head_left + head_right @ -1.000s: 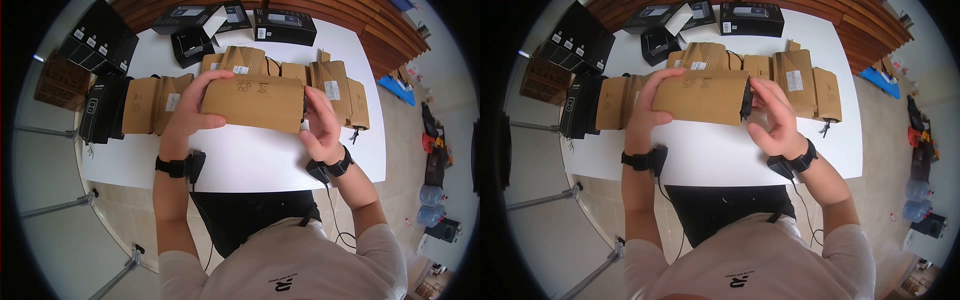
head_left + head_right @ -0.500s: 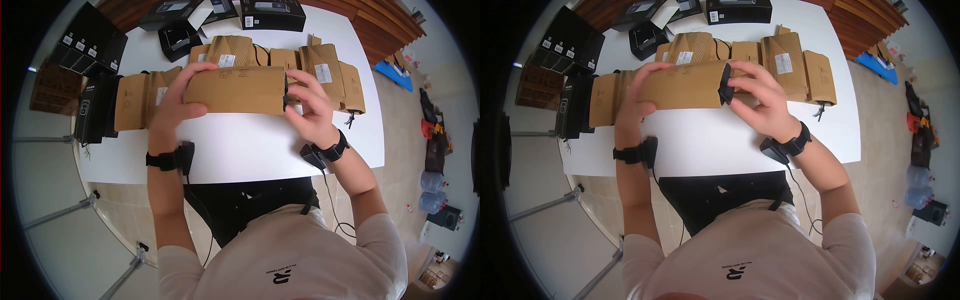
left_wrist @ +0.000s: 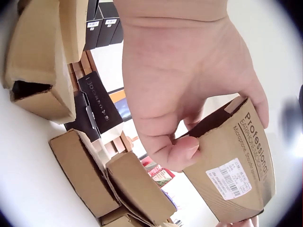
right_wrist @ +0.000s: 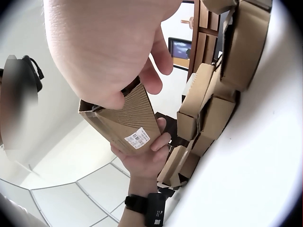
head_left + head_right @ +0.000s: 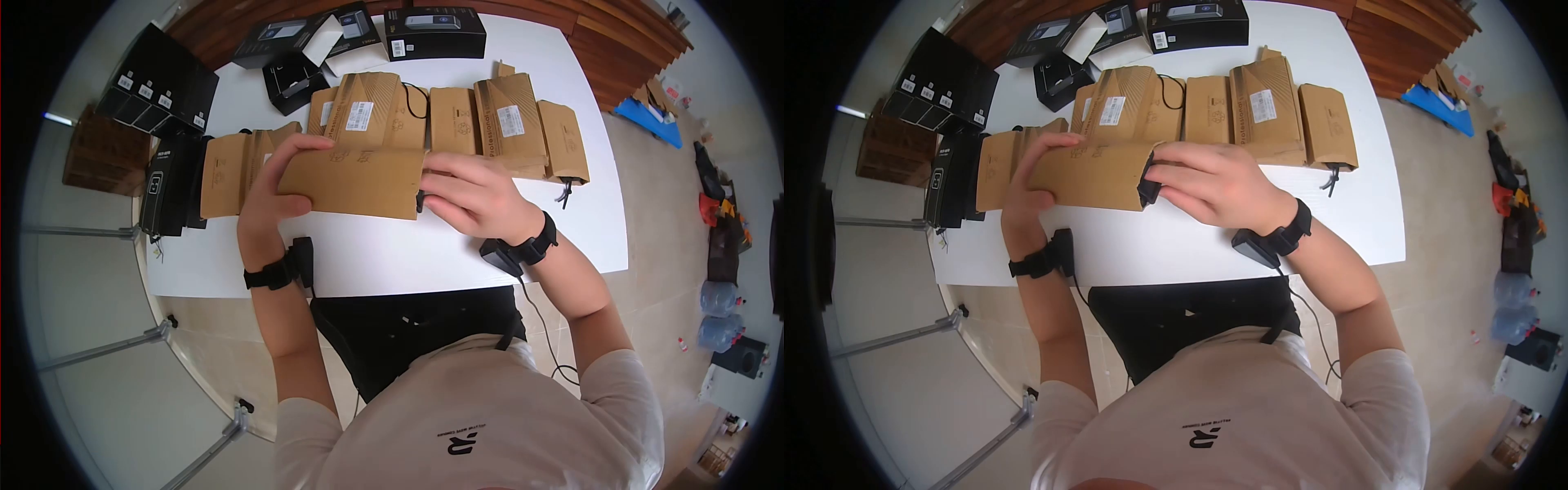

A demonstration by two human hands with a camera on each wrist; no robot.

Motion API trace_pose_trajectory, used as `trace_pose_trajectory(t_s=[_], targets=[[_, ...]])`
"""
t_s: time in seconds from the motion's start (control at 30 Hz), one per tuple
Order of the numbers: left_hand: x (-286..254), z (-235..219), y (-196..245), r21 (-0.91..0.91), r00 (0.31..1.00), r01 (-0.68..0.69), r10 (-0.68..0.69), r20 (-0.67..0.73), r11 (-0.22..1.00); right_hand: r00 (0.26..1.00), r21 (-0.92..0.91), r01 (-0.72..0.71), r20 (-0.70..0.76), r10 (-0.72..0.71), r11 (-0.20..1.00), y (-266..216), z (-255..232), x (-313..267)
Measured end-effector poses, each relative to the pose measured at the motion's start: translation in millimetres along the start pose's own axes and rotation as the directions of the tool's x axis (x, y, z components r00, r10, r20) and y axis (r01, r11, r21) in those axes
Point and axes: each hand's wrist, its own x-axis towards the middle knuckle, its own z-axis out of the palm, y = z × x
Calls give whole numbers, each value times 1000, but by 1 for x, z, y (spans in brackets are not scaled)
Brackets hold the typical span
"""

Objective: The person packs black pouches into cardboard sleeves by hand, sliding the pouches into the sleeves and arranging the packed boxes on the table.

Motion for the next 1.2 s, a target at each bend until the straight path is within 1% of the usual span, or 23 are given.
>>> trace_pose_trajectory(t_s=[0.1, 0.17, 0.3, 0.37, 0.4, 0.43, 0.5, 0.57, 0.6, 0.63, 0.67, 0.7, 0.73, 0.77, 0.8, 0.83, 0.93, 0.97, 1.03, 1.07, 1.13, 1.17, 1.2], targets=[[-5, 8, 3, 4, 999, 34, -34, -40, 999, 1000, -4, -14, 8, 14, 1000, -2, 0, 0], [-9, 16, 4, 74, 995, 52, -45, -91, 996, 977, 30, -109, 186, 102, 994, -3, -1, -5], [-21, 42, 11, 85, 985, 88, -74, -156, 993, 961, 117, -221, 195, 196, 968, -4, -4, -6], [-31, 58, 6, 96, 949, 59, -26, -313, 994, 978, 199, -209, 31, 207, 958, 0, 1, -9], [-34, 67, 10, 104, 952, 60, -25, -306, 993, 976, 232, -190, -60, 209, 954, 4, 6, -9], [-36, 76, 12, 75, 923, 57, -24, -385, 996, 975, 229, -189, -71, 210, 955, 4, 4, -7], [-32, 90, 16, 48, 891, 54, -26, -453, 997, 915, 312, -260, -222, 336, 914, 2, 0, -4], [-25, 102, 19, 89, 807, 72, -5, -591, 993, 889, 301, -276, -282, 362, 913, 2, -6, -2], [-19, 107, 15, 94, 806, 69, 0, -592, 993, 874, 213, -280, -346, 340, 936, 2, -12, 1], [-11, 111, 8, 202, 798, 29, 99, -594, 979, 858, 123, -286, -408, 311, 950, 3, -16, 2], [-2, 114, 3, 308, 786, -10, 198, -586, 951, 831, 99, -332, -439, 340, 938, 6, -18, 0], [8, 118, 3, 313, 783, -13, 204, -587, 950, 833, 100, -325, -440, 335, 940, 9, -24, 0], [19, 122, 4, 680, 773, 35, 411, -483, 733, 841, -64, -342, -466, 275, 937, 12, -32, 3], [29, 126, 4, 920, 773, 87, 557, -304, 382, 850, -228, -354, -483, 210, 907, 14, -40, 5], [38, 130, 3, 921, 769, 86, 563, -303, 379, 838, -299, -454, -463, 288, 839, 14, -45, 7], [45, 134, 2, 923, 805, 137, 502, -316, 360, 839, -301, -450, -465, 283, 840, 19, -45, 4], [59, 139, -1, 915, 860, 252, 361, -360, 314, 798, -569, -603, -440, 411, 560, 34, -49, -8], [61, 141, -2, 903, 872, 321, 282, -399, 285, 796, -571, -605, -444, 411, 556, 36, -51, -11], [64, 150, 9, 899, 877, 374, 229, -423, 230, 726, -667, -656, -430, 537, 352, 39, -54, -16], [66, 153, 11, 900, 885, 405, 179, -430, 159, 725, -667, -657, -432, 536, 351, 39, -56, -17], [67, 153, 10, 897, 888, 433, 133, -441, 84, 583, -641, -722, -360, 728, 262, 32, -63, -11], [68, 150, 4, 928, 915, 373, 172, -365, -14, 588, -640, -721, -361, 724, 267, 28, -68, -5], [69, 148, 2, 943, 937, 312, 201, -286, -113, 458, -547, -800, -290, 840, 247, 21, -73, 3]])
